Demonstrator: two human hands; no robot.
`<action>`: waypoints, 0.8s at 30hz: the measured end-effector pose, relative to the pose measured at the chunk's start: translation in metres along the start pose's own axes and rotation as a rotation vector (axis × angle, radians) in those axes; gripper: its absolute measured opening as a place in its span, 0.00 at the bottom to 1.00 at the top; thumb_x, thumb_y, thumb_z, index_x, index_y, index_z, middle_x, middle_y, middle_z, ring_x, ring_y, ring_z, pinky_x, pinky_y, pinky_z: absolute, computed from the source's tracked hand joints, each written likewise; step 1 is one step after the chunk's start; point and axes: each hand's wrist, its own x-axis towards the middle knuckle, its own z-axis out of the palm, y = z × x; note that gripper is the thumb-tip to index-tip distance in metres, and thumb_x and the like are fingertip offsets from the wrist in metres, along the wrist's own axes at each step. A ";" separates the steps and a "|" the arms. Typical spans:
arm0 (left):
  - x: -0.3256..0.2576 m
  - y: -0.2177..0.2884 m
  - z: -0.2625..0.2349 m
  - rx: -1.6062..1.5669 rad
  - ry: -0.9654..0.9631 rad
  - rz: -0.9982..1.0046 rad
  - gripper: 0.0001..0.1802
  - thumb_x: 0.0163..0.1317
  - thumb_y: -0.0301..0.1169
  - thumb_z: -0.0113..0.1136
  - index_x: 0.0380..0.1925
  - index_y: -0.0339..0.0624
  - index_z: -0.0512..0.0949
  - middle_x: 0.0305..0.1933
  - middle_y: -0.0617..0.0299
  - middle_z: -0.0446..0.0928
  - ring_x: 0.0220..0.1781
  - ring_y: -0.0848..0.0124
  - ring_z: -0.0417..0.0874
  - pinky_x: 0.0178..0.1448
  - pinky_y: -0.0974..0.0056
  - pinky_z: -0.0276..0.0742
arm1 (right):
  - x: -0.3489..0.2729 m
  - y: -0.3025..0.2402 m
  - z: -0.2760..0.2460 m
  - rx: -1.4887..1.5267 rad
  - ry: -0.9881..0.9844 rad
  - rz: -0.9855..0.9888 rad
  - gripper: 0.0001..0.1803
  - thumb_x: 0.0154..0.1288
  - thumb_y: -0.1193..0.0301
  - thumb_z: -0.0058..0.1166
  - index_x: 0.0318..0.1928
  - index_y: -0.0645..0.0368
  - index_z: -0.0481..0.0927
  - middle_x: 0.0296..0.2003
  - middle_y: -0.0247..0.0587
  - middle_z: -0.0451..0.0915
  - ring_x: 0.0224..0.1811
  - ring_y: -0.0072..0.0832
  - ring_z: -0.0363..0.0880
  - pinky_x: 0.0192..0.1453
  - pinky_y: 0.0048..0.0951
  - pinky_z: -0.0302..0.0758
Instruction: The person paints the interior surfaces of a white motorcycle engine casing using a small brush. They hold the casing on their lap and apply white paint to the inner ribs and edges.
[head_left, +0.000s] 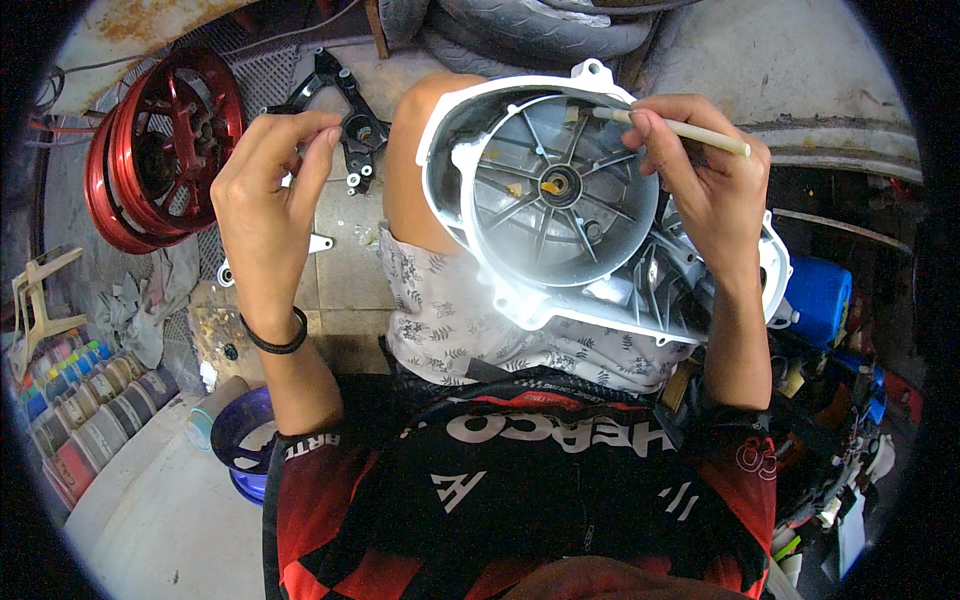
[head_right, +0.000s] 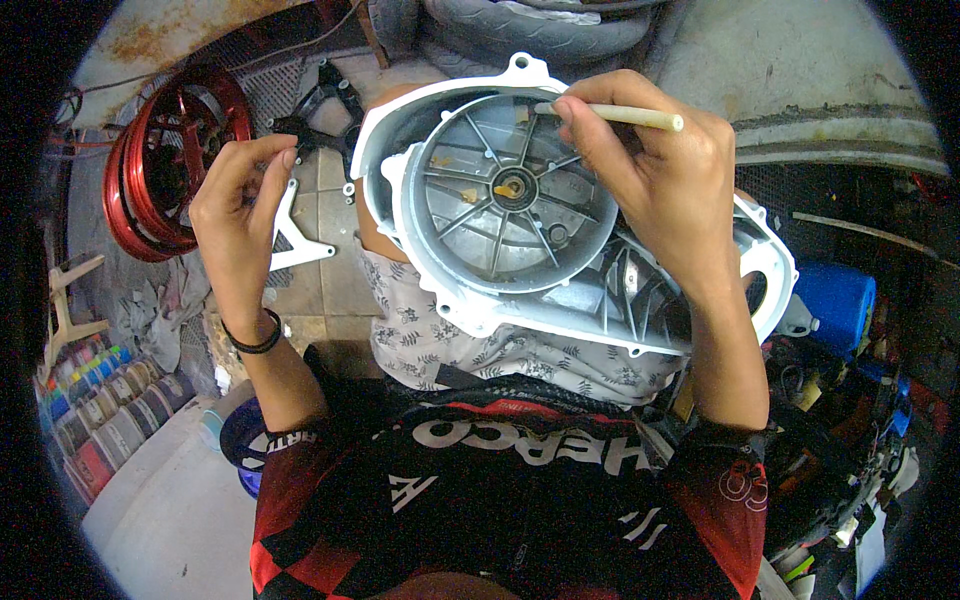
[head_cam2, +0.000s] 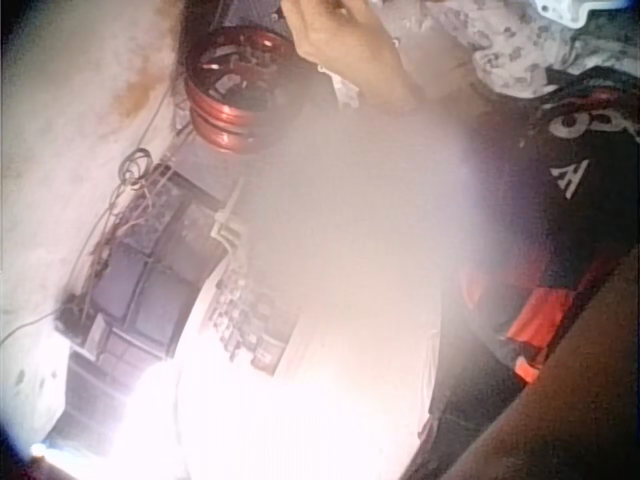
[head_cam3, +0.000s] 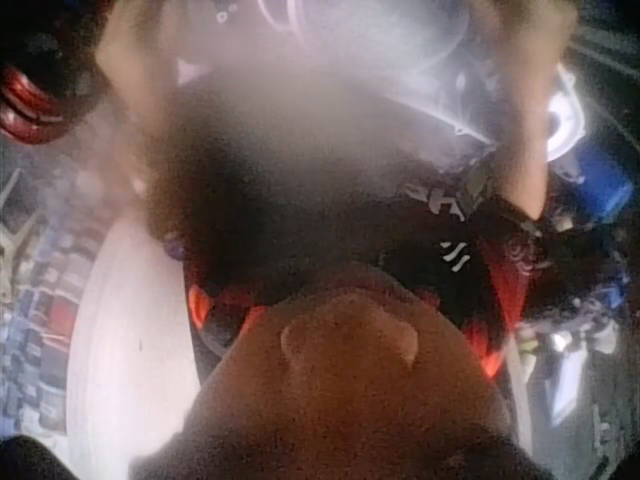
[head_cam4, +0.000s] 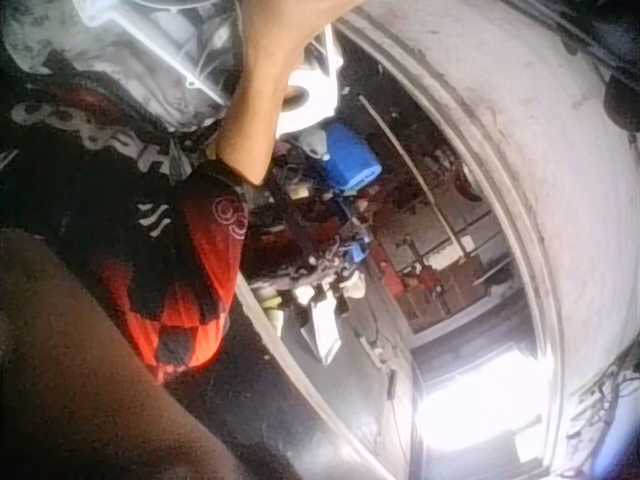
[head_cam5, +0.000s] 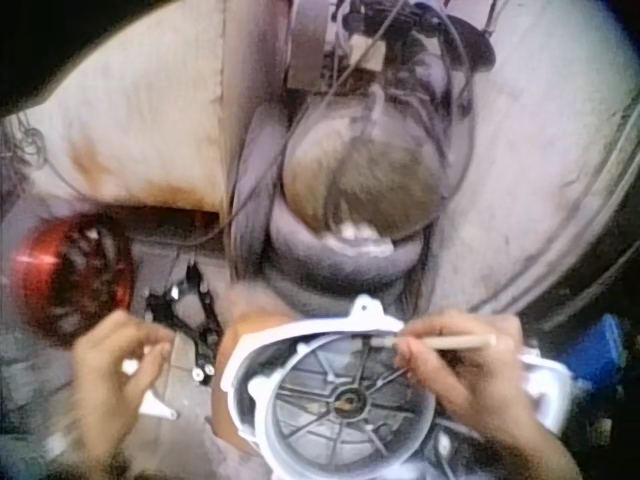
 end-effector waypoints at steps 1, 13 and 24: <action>0.002 0.002 0.000 -0.008 0.010 0.015 0.06 0.58 0.22 0.66 0.36 0.36 0.84 0.30 0.60 0.80 0.24 0.75 0.73 0.30 0.70 0.70 | 0.000 0.001 0.000 0.001 -0.002 -0.002 0.06 0.67 0.73 0.60 0.38 0.63 0.84 0.24 0.39 0.85 0.25 0.21 0.84 0.26 0.21 0.75; 0.017 0.033 0.015 -0.143 0.022 0.222 0.08 0.52 0.23 0.70 0.34 0.40 0.85 0.30 0.62 0.79 0.24 0.75 0.72 0.29 0.70 0.68 | -0.001 0.003 0.000 0.068 -0.006 0.036 0.07 0.68 0.72 0.59 0.40 0.62 0.85 0.25 0.37 0.86 0.23 0.20 0.83 0.26 0.21 0.75; 0.028 0.085 0.051 0.113 -0.150 0.438 0.11 0.47 0.29 0.73 0.32 0.46 0.85 0.42 0.60 0.75 0.49 0.61 0.76 0.46 0.60 0.71 | -0.002 0.007 -0.002 0.100 0.014 -0.034 0.06 0.67 0.71 0.61 0.39 0.61 0.85 0.25 0.40 0.84 0.23 0.25 0.82 0.26 0.25 0.73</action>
